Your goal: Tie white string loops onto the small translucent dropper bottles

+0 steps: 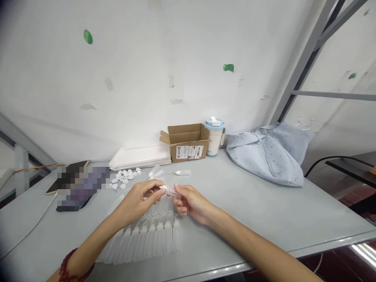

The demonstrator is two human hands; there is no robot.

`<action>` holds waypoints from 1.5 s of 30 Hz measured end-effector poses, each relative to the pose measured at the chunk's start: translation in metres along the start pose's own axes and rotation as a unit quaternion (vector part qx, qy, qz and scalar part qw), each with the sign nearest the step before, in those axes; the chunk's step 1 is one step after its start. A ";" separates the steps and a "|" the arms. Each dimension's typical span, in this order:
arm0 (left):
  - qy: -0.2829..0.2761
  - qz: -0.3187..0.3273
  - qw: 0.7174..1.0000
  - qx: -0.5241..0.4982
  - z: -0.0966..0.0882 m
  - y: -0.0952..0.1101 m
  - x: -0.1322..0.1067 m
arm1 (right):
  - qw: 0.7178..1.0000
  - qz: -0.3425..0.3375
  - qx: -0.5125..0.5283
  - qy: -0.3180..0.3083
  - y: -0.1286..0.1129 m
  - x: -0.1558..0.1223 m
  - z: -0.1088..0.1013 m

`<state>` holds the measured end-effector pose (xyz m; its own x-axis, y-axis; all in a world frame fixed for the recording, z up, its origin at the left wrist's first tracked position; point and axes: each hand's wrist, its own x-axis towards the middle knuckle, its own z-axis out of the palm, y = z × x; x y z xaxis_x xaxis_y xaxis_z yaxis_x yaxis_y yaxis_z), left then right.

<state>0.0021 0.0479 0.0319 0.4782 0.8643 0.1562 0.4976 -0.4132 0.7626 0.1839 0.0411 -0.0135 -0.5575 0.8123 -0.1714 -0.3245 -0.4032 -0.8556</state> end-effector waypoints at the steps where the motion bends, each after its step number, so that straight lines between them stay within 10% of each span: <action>1: -0.005 0.006 1.000 -0.001 -0.001 0.000 0.000 | 1.000 0.000 -0.001 -0.001 0.000 0.000 0.000; 24: -0.004 0.050 0.998 0.028 -0.003 0.000 0.001 | 0.999 0.027 0.013 -0.018 -0.004 -0.004 0.002; 45: 0.011 -0.049 0.998 -0.035 -0.003 0.005 0.001 | 0.989 0.089 0.109 -0.035 -0.006 -0.004 -0.002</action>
<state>0.0028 0.0477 0.0373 0.4136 0.9057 0.0928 0.4890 -0.3069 0.8165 0.1891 0.0413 -0.0088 -0.6697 0.6922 -0.2689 -0.3691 -0.6245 -0.6883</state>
